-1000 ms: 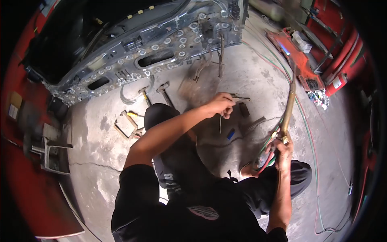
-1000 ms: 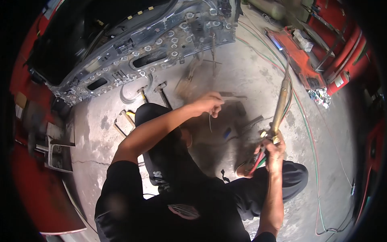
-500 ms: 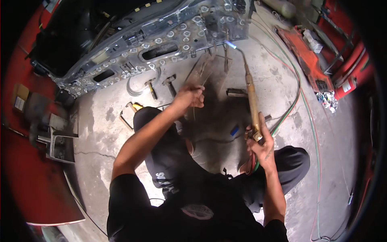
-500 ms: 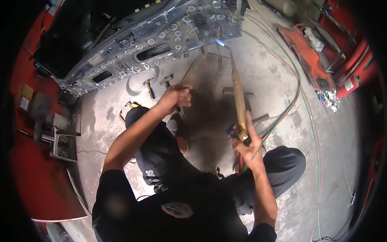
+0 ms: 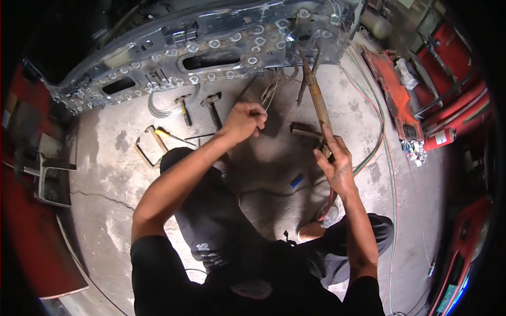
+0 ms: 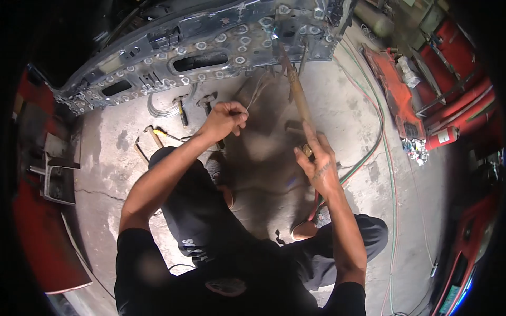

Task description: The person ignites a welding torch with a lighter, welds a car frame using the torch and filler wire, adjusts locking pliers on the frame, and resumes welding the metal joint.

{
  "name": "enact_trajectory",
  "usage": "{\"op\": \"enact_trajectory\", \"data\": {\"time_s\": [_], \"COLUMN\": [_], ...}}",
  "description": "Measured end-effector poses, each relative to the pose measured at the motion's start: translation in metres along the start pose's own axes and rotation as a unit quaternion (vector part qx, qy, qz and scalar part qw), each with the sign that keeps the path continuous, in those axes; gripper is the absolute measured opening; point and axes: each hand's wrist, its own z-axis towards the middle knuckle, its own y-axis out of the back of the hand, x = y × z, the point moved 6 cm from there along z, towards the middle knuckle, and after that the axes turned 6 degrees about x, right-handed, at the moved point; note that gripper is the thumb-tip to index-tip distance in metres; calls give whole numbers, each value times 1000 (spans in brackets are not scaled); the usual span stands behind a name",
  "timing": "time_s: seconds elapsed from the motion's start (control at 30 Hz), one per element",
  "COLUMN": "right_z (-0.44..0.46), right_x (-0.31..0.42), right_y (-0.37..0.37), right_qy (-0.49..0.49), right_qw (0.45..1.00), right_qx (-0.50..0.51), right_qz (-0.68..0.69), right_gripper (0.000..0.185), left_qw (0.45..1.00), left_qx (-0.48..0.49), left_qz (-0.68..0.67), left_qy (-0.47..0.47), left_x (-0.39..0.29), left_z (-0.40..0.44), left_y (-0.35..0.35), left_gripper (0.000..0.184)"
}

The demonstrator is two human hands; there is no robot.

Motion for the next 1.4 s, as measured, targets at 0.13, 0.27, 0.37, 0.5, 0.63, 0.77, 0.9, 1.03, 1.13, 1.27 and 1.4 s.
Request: {"op": "enact_trajectory", "data": {"time_s": [0.13, 0.27, 0.37, 0.5, 0.63, 0.77, 0.9, 1.03, 1.13, 1.27, 1.4], "right_z": [10, 21, 20, 22, 24, 25, 26, 26, 26, 25, 25], "right_x": [-9, -13, -15, -20, -24, -26, -30, -33, -34, -33, -34], "right_y": [-7, -10, -11, -10, -10, -9, -12, -14, -14, -13, -14], "right_qy": [-15, -5, 5, -1, -7, -8, -8, 4, 1, -5, 2], "right_qw": [999, 1000, 1000, 1000, 1000, 1000, 1000, 1000, 1000, 1000, 1000], "right_qx": [9, 5, 3, 5, 4, 2, -3, -8, -10, -8, -6], "right_qz": [-29, -27, -30, -17, -6, -15, -4, -7, -8, -3, -7], "right_gripper": [62, 62, 62, 62, 65, 66, 69, 72, 72, 72, 73], "left_qw": [988, 993, 980, 964, 956, 954, 957, 973, 980, 983, 984], "left_qx": [-66, -79, -105, -146, -173, -175, -175, -161, -146, -141, -160], "left_qz": [132, 82, 154, 189, 209, 219, 209, 145, 114, 94, 57], "left_qy": [-40, 42, -74, -114, -110, -110, -97, -78, -77, -68, -52], "left_x": [-6, 24, 20, 16, 4, 3, 0, -2, 0, 0, -5], "left_z": [26, 34, 36, 40, 39, 40, 43, 44, 47, 48, 47], "left_y": [15, 13, 8, 15, 23, 24, 28, 27, 26, 25, 24], "left_gripper": [7, 12, 8, 8, 9, 10, 12, 14, 15, 16, 14]}}
